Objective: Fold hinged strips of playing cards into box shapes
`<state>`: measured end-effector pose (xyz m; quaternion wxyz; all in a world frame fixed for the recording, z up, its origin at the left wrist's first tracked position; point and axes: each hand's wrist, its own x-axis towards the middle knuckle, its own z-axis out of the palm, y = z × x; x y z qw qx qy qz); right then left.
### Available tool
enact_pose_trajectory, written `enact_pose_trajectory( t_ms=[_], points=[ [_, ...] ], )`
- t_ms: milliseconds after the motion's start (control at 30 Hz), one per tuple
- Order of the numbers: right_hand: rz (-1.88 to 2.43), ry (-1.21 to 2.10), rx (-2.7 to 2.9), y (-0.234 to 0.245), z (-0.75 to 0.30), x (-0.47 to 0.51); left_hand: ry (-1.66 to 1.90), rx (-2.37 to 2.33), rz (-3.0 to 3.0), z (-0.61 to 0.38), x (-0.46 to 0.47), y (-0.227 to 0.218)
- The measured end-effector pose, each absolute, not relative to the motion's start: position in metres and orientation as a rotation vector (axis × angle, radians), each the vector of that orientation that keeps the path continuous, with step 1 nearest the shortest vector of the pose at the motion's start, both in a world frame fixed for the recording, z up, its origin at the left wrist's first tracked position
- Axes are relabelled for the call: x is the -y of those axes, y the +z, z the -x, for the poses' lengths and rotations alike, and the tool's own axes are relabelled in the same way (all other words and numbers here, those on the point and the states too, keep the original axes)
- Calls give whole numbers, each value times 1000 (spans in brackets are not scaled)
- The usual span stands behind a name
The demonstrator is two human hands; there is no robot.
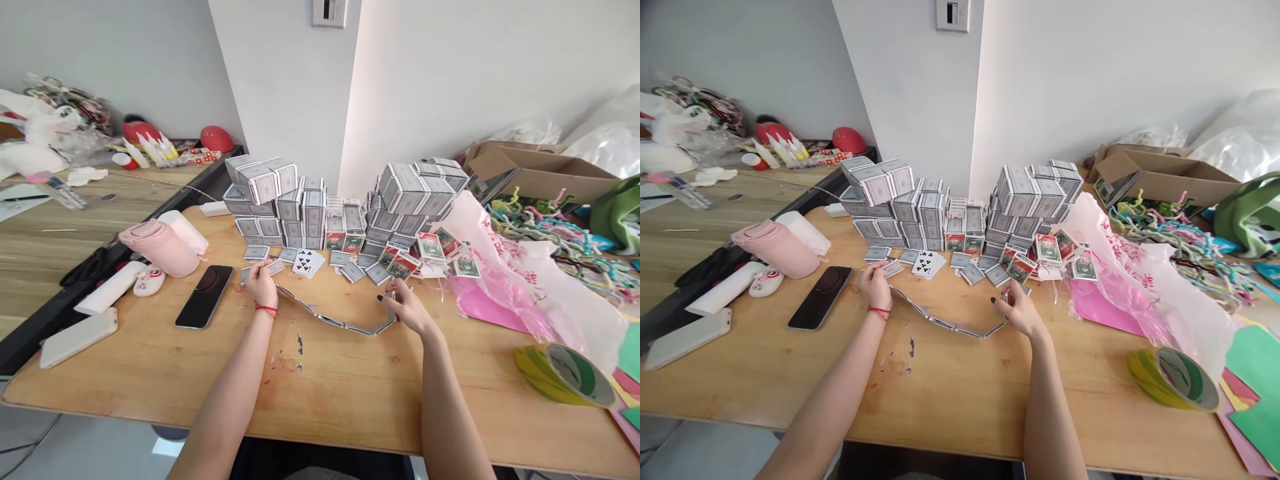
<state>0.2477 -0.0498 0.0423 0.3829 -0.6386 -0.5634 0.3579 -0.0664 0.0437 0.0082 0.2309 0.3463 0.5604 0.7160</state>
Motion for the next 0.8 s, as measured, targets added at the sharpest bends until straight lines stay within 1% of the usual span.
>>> enact_pose_trajectory(
  t_ms=[100, 267, 433, 533, 700, 800],
  points=[
    [1639, 960, 1598, 41, -242, 48, 1854, -1344, -1034, 63, -41, 11],
    [1576, 1113, 1546, 37, -240, 44, 1558, -1095, -1134, 54, -30, 23],
    [1389, 1323, 1276, 38, -224, 44, 1203, -879, -1303, 46, -21, 30],
    [1262, 1414, 1091, 37, -211, 42, 1053, -863, -1378, 42, -19, 29],
    [1224, 1390, 1096, 32, -202, 37, 954, -766, -1324, 36, -13, 30],
    [1207, 1439, 1086, 30, -200, 36, 931, -703, -1276, 33, -9, 32]
  ],
)
